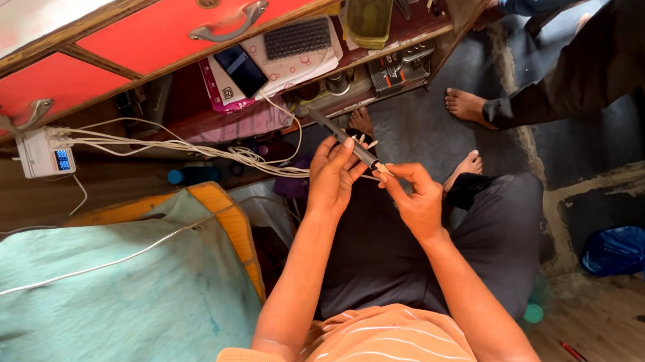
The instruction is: The person uses a screwdriver to remove screws from the back of a mobile phone, then reaches under the workbench to retrieve a charging cable. They connect the cable to a phone and place it on a shelf, then pick up another phone to inspect it.
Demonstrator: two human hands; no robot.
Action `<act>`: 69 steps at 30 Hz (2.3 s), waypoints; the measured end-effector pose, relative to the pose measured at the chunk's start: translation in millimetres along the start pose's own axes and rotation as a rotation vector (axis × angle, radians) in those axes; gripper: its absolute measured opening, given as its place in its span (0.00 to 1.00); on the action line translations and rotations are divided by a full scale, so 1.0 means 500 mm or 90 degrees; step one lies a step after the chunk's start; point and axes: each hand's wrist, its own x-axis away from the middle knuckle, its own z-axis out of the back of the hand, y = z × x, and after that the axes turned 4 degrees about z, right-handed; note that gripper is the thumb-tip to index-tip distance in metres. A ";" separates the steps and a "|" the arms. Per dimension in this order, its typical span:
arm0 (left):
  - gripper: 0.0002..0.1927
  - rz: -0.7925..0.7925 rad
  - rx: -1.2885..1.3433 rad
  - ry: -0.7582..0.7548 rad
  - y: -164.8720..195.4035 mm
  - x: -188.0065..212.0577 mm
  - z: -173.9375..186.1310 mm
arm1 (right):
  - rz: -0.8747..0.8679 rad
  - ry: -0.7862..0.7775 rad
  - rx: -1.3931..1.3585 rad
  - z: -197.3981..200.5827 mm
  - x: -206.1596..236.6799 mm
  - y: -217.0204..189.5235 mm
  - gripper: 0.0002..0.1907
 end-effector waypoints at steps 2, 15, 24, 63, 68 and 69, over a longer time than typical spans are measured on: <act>0.22 -0.008 -0.022 0.025 0.004 0.002 -0.006 | 0.003 -0.016 0.017 0.001 -0.003 -0.004 0.09; 0.26 -0.172 -0.236 0.049 0.013 0.021 -0.011 | -0.065 -0.052 0.116 -0.006 -0.007 -0.012 0.09; 0.24 -0.137 -0.258 0.044 0.024 0.017 -0.006 | -0.152 -0.046 0.136 -0.021 -0.007 -0.005 0.08; 0.12 -0.633 -0.237 0.680 0.166 -0.343 0.320 | -0.223 0.074 0.815 0.361 0.268 0.007 0.24; 0.16 -0.512 -0.114 0.734 0.116 -0.326 0.372 | -0.613 0.330 0.237 0.363 0.341 0.063 0.31; 0.19 -0.458 -0.110 0.733 0.115 -0.325 0.378 | -0.597 0.316 0.228 0.359 0.339 0.062 0.30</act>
